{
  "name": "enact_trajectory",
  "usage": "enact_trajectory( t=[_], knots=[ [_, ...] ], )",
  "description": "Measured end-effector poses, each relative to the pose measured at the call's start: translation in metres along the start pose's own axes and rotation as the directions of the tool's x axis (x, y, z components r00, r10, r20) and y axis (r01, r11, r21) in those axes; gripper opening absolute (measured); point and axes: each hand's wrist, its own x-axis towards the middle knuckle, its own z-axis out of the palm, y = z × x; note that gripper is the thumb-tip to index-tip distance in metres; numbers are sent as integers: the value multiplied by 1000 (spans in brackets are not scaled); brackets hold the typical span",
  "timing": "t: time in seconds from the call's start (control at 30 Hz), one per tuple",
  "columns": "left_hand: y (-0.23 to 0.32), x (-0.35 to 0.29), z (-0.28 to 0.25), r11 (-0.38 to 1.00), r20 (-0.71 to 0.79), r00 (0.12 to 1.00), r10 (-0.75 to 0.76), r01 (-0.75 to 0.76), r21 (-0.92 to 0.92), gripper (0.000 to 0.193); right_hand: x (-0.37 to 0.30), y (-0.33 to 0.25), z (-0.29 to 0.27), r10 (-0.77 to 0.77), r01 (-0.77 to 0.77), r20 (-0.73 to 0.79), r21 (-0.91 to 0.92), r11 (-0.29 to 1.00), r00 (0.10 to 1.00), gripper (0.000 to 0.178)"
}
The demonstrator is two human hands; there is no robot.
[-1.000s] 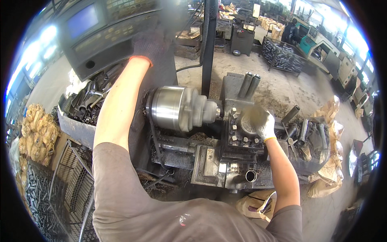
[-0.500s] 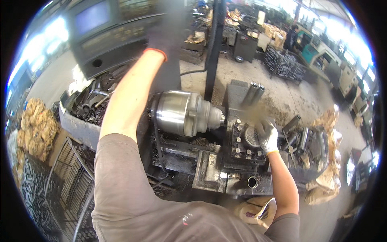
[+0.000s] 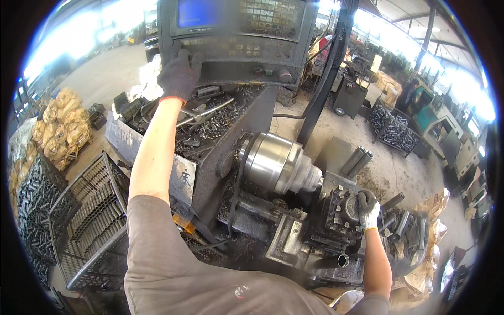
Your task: The person repeatedly loads cylindrical metal parts into a CNC lathe chuck, secures them, and operates the machine controls. After each cycle, the person removes the finished parts and places them into a nearby container. The process is repeated continuously throughout the clip.
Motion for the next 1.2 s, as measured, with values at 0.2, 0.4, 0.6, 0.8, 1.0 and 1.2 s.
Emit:
enact_trajectory(
  t=[0.2,0.4,0.6,0.8,1.0,1.2],
  knots=[
    [24,-1,-3,955,69,994,90,-105,277,60,0,0,1,-16,16,-21,-9,1000,1000,33],
    [103,22,-19,941,-64,953,296,-279,189,61,-1,-1,1,-14,14,-15,-8,1000,1000,32],
    [157,70,-15,910,-50,920,389,-375,177,51,0,-1,0,28,-28,5,-26,999,1000,31],
    [176,62,-21,703,197,880,433,-466,537,43,-1,-3,-1,21,-21,-2,-21,1000,1000,28],
    [109,-17,-12,952,-187,969,160,-202,-230,51,0,-3,0,23,-23,-6,8,1000,1000,31],
    [20,-6,32,1000,-28,999,-18,18,-4,52,0,0,0,16,-16,-1,-25,1000,1000,32]
  ],
)
